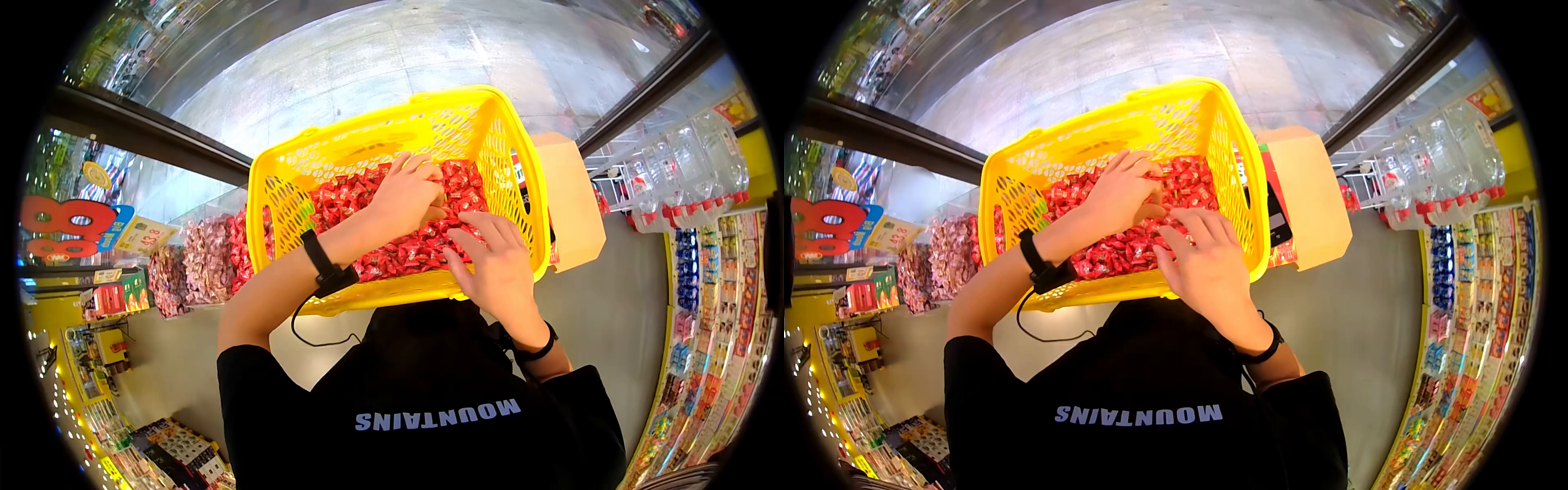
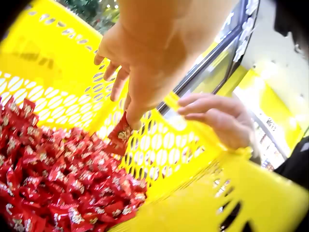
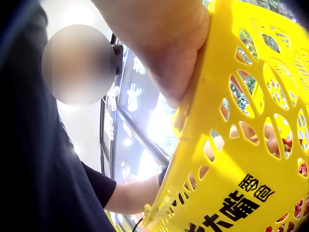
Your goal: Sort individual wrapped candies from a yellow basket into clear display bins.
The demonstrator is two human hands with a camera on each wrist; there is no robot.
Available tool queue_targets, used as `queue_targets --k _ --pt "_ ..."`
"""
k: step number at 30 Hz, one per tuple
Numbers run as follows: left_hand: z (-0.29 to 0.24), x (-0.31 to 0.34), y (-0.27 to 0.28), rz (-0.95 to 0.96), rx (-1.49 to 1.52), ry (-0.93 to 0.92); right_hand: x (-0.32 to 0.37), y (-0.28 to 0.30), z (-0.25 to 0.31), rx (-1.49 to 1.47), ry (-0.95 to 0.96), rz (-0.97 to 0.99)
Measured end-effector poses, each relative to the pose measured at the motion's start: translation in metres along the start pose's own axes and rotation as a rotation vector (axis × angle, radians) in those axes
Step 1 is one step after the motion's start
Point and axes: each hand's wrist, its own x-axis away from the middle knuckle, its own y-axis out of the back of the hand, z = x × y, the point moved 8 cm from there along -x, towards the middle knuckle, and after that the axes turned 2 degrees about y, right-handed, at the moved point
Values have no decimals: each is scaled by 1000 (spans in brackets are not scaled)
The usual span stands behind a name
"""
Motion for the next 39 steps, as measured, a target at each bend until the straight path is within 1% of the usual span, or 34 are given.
queue_targets --k 4,6,10,15,18,20,22,23,24,28,31,32,33,35,37,38,39 --pt "-42 29 66 -182 42 -102 -4 -3 -4 36 -95 1" --pt "-51 47 81 -207 106 -108 -7 -4 -2 31 -110 -9" --pt "-56 86 102 -309 154 -119 -15 -15 29 -54 -5 29" --pt "-33 142 119 -356 104 -94 -18 -37 77 -197 68 9" --pt "-11 186 124 -382 76 -84 -22 -55 115 -210 150 3" --pt "3 217 128 -404 53 -41 -28 -68 143 -181 213 6" --pt "15 244 132 -441 62 -47 -33 -82 170 -151 269 -1" --pt "21 258 133 -456 71 -51 -34 -91 183 -152 278 10" --pt "30 269 129 -429 62 -46 -37 -101 195 -150 288 19" --pt "54 314 132 -505 29 -20 -40 -135 229 -145 294 76" --pt "87 346 126 -594 111 43 -38 -153 239 -109 263 142" --pt "101 358 129 -671 110 114 -38 -153 239 -96 235 155" --pt "117 367 128 -676 65 181 -37 -153 239 -82 204 168" --pt "157 388 111 -679 -22 318 -41 -144 234 -26 207 191" --pt "194 404 85 -683 79 410 -45 -134 224 33 205 218" --pt "210 409 71 -686 129 454 -49 -125 222 81 237 204" --pt "221 411 61 -675 116 480 -54 -118 217 103 240 233"
